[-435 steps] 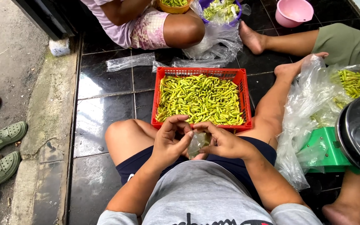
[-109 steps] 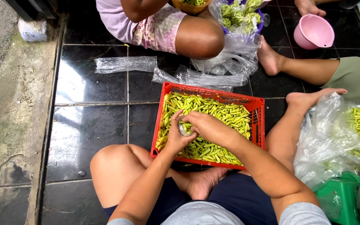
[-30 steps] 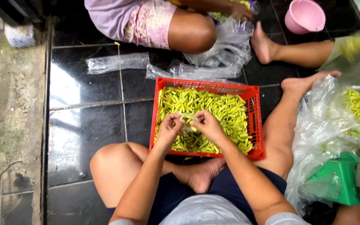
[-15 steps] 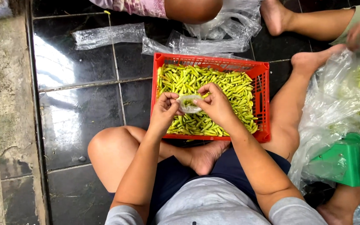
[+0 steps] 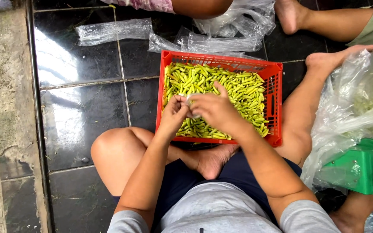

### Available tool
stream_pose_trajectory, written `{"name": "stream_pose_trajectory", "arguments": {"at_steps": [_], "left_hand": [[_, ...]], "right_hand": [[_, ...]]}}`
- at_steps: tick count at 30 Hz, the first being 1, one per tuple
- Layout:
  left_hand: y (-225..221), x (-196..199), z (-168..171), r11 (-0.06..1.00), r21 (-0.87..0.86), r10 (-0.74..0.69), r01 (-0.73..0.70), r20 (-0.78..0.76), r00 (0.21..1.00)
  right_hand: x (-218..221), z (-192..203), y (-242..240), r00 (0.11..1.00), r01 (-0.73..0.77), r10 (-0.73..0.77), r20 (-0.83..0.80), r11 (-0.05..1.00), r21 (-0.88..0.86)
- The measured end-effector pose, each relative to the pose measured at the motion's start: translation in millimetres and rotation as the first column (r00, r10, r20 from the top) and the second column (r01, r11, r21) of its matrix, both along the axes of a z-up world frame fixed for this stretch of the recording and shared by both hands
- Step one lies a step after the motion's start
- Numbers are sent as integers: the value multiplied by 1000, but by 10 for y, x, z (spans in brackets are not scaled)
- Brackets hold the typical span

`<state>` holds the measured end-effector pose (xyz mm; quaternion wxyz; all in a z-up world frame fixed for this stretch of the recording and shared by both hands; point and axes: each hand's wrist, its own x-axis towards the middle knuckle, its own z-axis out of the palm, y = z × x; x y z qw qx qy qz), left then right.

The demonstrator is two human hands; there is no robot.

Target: Packing small green chilies from a crate into small plastic bags using a plastic cup for portioning

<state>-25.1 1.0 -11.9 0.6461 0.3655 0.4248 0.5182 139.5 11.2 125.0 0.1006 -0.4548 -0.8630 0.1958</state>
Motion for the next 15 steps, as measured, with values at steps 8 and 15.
{"name": "stream_pose_trajectory", "arguments": {"at_steps": [8,15], "left_hand": [[49,72,-72,995,-85,66,-57,108,992],[59,86,-136,994,-72,85,-76,130,988]], "right_hand": [[414,-407,510,918,391,-316,241,827,-404],[327,-1127,401,925,333,-245,289,890,-311]]}}
